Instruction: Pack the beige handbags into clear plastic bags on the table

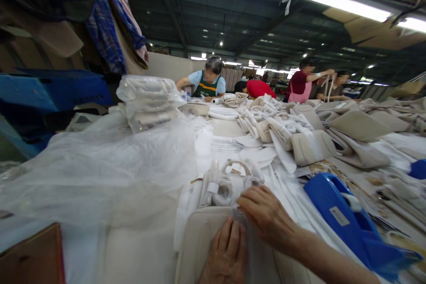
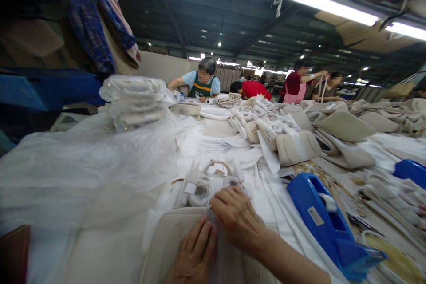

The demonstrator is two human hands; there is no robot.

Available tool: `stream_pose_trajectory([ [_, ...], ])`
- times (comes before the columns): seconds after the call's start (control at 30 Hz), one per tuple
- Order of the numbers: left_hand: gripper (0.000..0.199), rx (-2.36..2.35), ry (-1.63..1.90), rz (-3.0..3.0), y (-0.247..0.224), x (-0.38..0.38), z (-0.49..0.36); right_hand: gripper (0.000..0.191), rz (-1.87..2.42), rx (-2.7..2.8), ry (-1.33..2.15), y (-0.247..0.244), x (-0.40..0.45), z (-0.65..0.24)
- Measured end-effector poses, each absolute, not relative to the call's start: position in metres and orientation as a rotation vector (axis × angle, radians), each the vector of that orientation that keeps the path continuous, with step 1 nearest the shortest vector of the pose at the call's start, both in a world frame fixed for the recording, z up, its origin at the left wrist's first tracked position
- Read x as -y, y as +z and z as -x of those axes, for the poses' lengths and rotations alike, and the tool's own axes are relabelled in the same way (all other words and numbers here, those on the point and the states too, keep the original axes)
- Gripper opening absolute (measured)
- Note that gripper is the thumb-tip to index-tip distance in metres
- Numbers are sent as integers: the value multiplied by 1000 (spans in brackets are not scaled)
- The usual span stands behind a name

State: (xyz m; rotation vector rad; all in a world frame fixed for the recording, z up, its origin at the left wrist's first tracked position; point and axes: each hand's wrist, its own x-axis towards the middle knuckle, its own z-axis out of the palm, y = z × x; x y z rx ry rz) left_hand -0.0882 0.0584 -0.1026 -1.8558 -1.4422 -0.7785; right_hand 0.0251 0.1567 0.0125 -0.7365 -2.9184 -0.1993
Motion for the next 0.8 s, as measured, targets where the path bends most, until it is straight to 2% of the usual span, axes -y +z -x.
stream_pose_trajectory([
  [0.1,37,1480,-953,1807,-111,-60,87,43,402,2802,-283,-14,-126,-51],
  [0.2,33,1475,-1005,1847,-111,-58,86,41,264,2788,-287,-30,-113,-79],
  [0.27,33,1512,-976,1946,-98,-52,90,34,419,2673,-216,-39,-110,-99],
  [0.33,32,1562,-971,2090,-78,-42,100,33,774,2447,-45,-47,-108,-117],
  [0.43,29,1613,-1070,2009,-51,-29,123,52,1256,2092,470,-57,-107,-133],
  [0.47,33,1701,-1163,1848,-45,-27,132,59,1336,1996,670,-58,-107,-134],
  [0.53,57,2122,-1445,1512,-41,-26,147,69,1370,1845,992,-56,-106,-130],
  [0.6,73,2549,-1686,1328,-41,-28,157,69,1333,1769,1167,-50,-106,-123],
  [0.67,76,2723,-1793,1343,-42,-29,159,64,1309,1735,1223,-45,-105,-117],
  [0.8,78,2785,-1782,1435,-45,-13,149,61,1260,1695,1214,-41,-93,-121],
])
